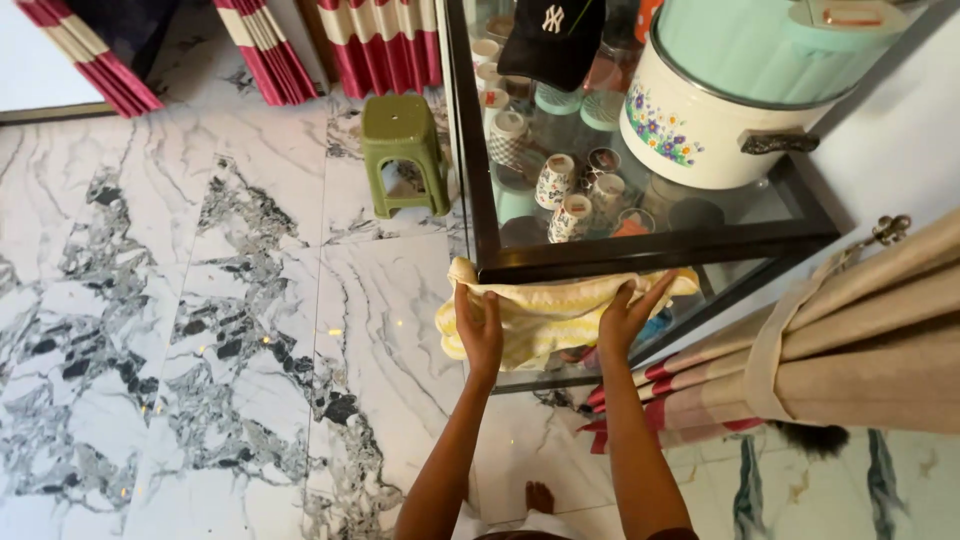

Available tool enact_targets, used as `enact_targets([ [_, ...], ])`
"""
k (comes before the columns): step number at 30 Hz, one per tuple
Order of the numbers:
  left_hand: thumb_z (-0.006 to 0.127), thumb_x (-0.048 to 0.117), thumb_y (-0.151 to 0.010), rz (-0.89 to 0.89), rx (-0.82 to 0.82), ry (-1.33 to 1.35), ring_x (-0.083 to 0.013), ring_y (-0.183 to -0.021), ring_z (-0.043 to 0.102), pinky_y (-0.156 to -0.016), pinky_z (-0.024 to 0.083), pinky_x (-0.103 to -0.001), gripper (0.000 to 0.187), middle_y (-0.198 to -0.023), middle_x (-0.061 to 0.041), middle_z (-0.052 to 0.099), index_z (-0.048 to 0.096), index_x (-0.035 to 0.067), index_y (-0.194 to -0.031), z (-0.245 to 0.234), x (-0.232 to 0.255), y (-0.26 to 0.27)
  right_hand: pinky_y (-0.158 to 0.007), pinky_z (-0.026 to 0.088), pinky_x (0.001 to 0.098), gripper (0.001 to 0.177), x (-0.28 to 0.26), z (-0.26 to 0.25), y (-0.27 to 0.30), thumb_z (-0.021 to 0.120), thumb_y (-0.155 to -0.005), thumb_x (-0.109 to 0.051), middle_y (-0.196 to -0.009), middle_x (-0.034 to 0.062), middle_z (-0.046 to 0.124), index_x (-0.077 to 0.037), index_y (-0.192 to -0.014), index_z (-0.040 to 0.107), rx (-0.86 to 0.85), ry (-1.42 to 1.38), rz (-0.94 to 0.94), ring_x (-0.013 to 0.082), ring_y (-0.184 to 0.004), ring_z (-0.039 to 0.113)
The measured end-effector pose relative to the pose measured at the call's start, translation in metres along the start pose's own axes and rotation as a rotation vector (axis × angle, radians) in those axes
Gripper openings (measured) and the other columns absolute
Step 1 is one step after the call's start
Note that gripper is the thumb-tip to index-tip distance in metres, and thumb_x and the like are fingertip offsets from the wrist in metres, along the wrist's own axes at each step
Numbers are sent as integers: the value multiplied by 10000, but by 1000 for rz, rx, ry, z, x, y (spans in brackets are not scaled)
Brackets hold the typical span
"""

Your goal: The recorder is cleaning a glass display cabinet and the items inside using a cloth.

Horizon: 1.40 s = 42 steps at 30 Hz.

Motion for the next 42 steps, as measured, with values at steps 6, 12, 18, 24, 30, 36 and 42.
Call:
enact_targets([
  [6,721,158,-951,21,160,-174,-318,-1426,478,-1176,344,-374,606,-1513,-211,528,466,-70,-1452,-7,-41,14,-1327,123,392,828,39,-22,5,597,-1069,-172,-1770,212,83,-34,-1681,57,-55,8,64,325,-1649,120],
  [12,711,231,-961,-123,271,41,-222,-1165,628,-979,540,-345,474,-1316,-112,653,590,-13,-1349,-24,-64,28,-1206,332,367,819,83,-35,17,642,-1005,-168,-1689,189,221,-82,-1651,148,-12,-66,400,308,-1486,368],
  [18,725,220,-967,-99,276,-28,-131,-947,624,-854,513,-299,322,-985,-51,661,653,5,-1197,-29,-18,22,-1285,319,391,798,83,-34,8,531,-1040,59,-1747,222,235,-84,-1715,131,35,-150,188,327,-1581,385],
  [24,730,211,-962,-99,197,108,-120,-986,608,-882,506,-289,354,-1050,-38,660,606,30,-1240,-20,-6,13,-1285,349,412,931,38,-30,-2,613,-1011,100,-1748,234,142,-85,-1689,3,39,-110,77,360,-1570,362],
  [30,768,189,-911,-99,168,-15,-130,-1045,625,-906,507,-302,375,-1088,-30,661,609,28,-1210,-22,-27,14,-1319,364,418,784,53,-30,4,581,-1117,37,-1784,220,190,-100,-1734,117,-12,5,37,353,-1623,368],
  [36,760,166,-892,-64,252,-114,-145,-859,612,-794,522,-315,265,-939,-47,669,641,28,-1084,-26,-27,14,-1228,440,403,722,49,-22,6,522,-1129,-48,-1776,234,142,-89,-1720,110,-25,-91,103,352,-1596,348],
  [42,744,192,-935,-128,393,-162,-150,-748,571,-710,503,-321,217,-820,-52,648,649,18,-1021,-21,-51,31,-1173,391,379,796,74,-30,1,541,-1089,-80,-1772,199,111,-87,-1704,35,-105,-78,195,314,-1569,327],
])
Point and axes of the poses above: each hand's wrist, its own y-axis away from the middle knuckle, its own z-axis out of the palm, x = y × z, the point moved 9 cm from there along -y, towards the middle knuckle
